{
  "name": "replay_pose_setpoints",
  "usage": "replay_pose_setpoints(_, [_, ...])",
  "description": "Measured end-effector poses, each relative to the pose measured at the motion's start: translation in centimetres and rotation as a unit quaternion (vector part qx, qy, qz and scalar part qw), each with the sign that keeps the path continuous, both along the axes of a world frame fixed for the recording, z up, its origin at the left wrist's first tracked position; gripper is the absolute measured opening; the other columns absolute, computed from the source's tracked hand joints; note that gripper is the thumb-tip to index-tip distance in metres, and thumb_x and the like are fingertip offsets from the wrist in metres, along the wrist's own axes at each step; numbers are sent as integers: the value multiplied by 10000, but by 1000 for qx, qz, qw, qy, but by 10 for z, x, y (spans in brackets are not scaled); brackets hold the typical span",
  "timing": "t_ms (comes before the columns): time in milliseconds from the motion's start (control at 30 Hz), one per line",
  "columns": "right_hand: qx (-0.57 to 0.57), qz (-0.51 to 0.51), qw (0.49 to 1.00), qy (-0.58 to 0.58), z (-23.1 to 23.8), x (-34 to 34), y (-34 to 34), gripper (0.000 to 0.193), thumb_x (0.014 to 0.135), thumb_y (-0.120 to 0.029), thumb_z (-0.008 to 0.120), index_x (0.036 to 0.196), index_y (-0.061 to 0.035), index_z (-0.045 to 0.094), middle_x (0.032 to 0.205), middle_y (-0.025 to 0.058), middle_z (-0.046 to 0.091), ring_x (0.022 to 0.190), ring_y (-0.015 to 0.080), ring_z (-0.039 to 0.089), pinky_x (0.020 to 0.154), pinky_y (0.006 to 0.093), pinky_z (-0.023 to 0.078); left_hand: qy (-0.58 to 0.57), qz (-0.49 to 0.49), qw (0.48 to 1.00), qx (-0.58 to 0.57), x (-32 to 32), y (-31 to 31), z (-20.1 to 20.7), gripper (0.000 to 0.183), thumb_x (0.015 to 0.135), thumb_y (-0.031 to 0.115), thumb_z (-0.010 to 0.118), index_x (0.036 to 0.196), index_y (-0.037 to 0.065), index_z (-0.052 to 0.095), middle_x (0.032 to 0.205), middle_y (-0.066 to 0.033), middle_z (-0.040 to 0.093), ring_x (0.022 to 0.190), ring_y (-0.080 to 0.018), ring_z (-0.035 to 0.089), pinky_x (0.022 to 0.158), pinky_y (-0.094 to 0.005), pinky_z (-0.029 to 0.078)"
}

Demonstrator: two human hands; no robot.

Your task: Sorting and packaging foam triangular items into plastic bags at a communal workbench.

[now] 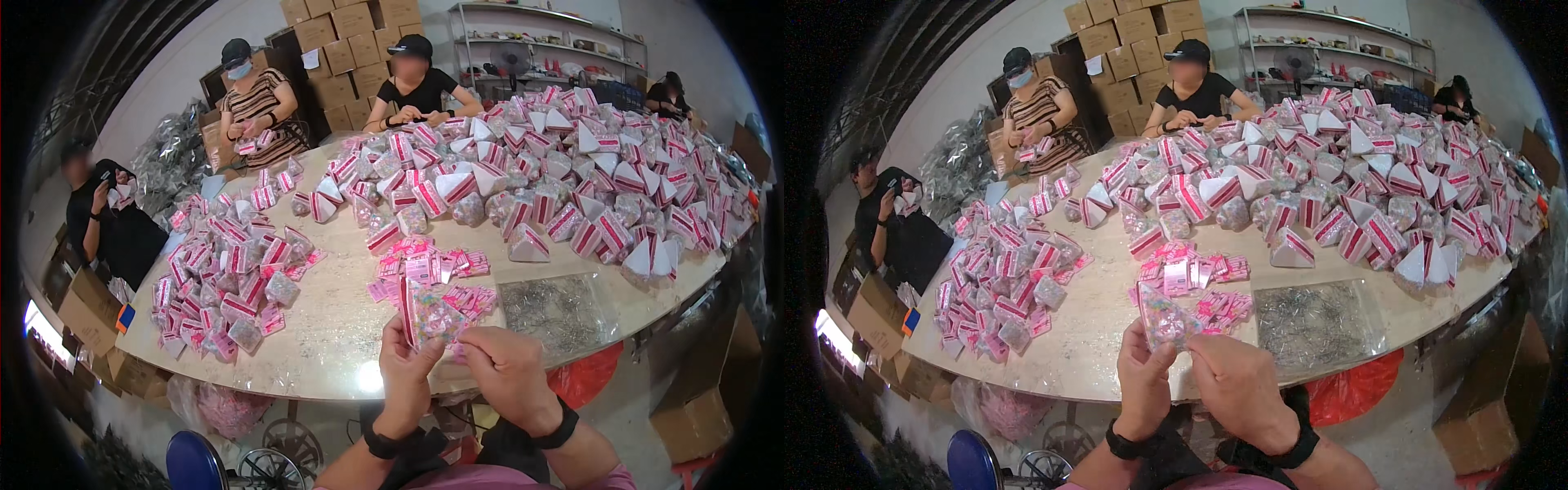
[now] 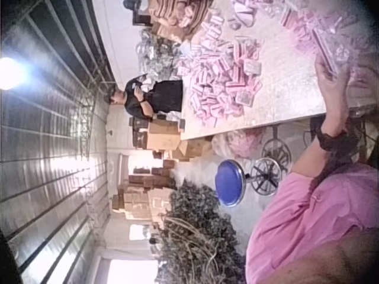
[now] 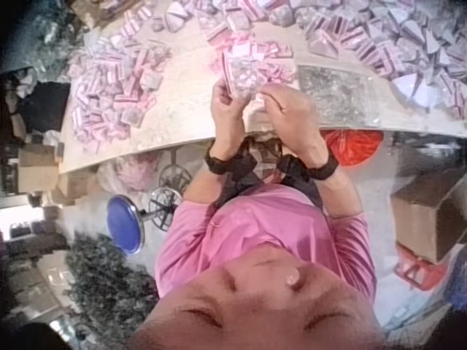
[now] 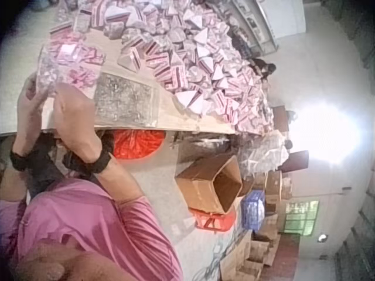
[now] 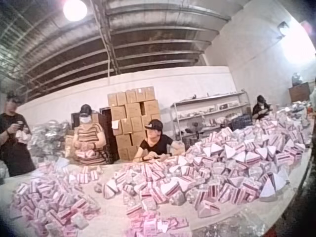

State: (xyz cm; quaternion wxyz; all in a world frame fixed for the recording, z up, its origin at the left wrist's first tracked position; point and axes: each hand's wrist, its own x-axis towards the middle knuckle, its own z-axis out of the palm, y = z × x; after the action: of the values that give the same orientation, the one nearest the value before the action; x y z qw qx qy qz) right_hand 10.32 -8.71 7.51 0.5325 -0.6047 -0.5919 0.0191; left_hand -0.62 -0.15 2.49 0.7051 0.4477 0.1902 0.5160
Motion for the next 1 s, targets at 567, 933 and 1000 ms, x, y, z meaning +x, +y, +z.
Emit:
replay_pose_setpoints(567, [4, 18, 1000, -24, 0, -1, 3, 108, 782, -39, 548, 879, -20, 593, 718, 169, 573, 678, 358, 583, 570, 426, 453, -85, -85, 990, -72, -1, -1, -5, 528, 794, 2, 663, 1229, 6, 364, 1163, -98, 525, 1061, -170, 540, 944, -306, 422])
replay_pose_setpoints(933, [-27, -2, 997, -65, 0, 1, 5, 123, 754, -35, 603, 873, -11, 621, 723, 160, 597, 662, 330, 601, 574, 385, 464, -62, -26, 998, 5, 4, -1, -7, 638, 773, 9, 696, 1280, -11, 309, 1208, -126, 482, 1084, -192, 523, 954, -328, 425])
replay_pose_setpoints(1000, [-30, -1, 997, -73, 1, 2, 4, 122, 755, -42, 607, 872, -13, 621, 725, 162, 595, 669, 335, 600, 575, 389, 464, -47, -14, 999, 19, 5, -1, -8, 661, 765, 22, 711, 1285, -11, 305, 1224, -130, 468, 1099, -195, 512, 962, -334, 420])
